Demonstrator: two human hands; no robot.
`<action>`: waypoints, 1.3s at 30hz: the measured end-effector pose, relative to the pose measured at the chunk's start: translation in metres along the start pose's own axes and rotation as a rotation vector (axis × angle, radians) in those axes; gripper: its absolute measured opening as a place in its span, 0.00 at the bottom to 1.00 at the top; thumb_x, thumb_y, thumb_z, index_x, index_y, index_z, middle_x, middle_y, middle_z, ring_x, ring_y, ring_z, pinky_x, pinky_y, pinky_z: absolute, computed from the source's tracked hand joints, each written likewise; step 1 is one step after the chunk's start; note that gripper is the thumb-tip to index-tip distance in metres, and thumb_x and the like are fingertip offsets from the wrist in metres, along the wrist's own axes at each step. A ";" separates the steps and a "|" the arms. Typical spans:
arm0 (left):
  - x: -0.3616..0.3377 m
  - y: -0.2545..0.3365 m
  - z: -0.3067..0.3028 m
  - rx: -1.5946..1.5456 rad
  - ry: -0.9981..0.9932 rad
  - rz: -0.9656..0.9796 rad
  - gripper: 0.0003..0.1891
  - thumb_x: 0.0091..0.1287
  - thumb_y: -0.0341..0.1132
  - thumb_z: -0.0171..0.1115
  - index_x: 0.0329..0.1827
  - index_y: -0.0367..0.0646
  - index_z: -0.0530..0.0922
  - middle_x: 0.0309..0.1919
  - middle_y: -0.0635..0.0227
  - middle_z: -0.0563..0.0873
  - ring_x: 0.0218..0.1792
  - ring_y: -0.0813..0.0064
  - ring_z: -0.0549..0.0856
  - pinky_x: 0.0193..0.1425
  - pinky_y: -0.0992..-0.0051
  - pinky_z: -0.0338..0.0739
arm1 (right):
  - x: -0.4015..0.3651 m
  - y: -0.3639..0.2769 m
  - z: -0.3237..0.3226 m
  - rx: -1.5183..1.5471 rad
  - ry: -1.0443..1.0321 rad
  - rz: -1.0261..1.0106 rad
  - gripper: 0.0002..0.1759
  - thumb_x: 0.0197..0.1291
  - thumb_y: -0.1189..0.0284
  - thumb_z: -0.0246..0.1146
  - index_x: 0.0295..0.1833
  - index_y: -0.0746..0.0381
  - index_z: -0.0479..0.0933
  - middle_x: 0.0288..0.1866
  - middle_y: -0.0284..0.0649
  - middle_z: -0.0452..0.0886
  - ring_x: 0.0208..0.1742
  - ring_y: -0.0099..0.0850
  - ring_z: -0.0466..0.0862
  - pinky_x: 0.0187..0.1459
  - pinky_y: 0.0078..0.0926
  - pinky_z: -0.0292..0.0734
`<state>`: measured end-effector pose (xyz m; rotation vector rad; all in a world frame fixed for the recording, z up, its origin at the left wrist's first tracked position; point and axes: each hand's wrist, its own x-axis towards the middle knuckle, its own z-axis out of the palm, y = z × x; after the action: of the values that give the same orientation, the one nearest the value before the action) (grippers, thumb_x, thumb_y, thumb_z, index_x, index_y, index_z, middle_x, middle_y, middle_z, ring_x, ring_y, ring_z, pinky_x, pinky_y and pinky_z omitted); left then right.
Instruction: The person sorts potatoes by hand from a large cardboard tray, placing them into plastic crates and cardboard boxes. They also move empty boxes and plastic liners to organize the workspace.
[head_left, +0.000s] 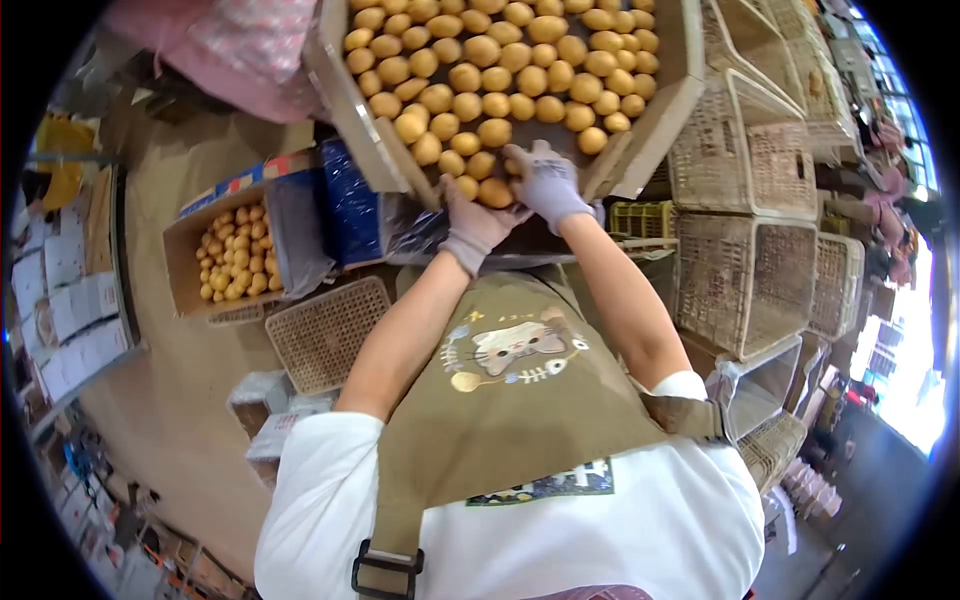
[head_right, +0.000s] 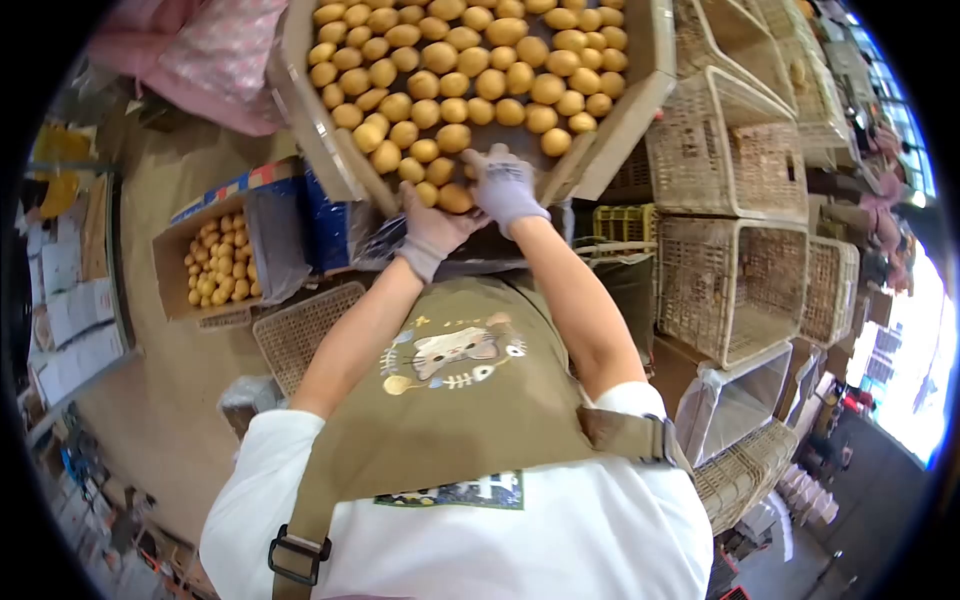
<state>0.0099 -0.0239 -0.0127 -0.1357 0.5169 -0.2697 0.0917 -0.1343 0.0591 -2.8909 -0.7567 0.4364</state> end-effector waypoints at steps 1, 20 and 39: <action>0.001 -0.003 0.003 0.006 0.126 0.018 0.59 0.53 0.87 0.42 0.82 0.55 0.57 0.80 0.57 0.59 0.77 0.46 0.59 0.79 0.35 0.49 | 0.007 0.007 0.005 0.044 0.014 0.015 0.26 0.56 0.62 0.67 0.63 0.46 0.77 0.50 0.50 0.80 0.48 0.51 0.86 0.48 0.52 0.81; 0.007 0.020 -0.009 0.094 0.087 -0.030 0.50 0.62 0.75 0.47 0.80 0.49 0.59 0.79 0.60 0.63 0.78 0.44 0.58 0.78 0.28 0.51 | -0.257 0.158 -0.044 1.778 1.327 0.731 0.17 0.75 0.60 0.57 0.59 0.59 0.78 0.46 0.40 0.87 0.38 0.30 0.83 0.45 0.29 0.80; 0.005 -0.008 -0.011 -0.028 -0.038 0.053 0.55 0.58 0.84 0.43 0.80 0.52 0.57 0.78 0.57 0.62 0.76 0.44 0.63 0.71 0.32 0.65 | 0.022 0.049 -0.041 -0.001 0.431 0.097 0.37 0.62 0.47 0.65 0.75 0.46 0.70 0.69 0.54 0.72 0.70 0.56 0.70 0.71 0.63 0.58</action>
<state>0.0069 -0.0339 -0.0232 -0.1541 0.4856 -0.2078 0.1450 -0.1675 0.0837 -2.8738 -0.5453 -0.1785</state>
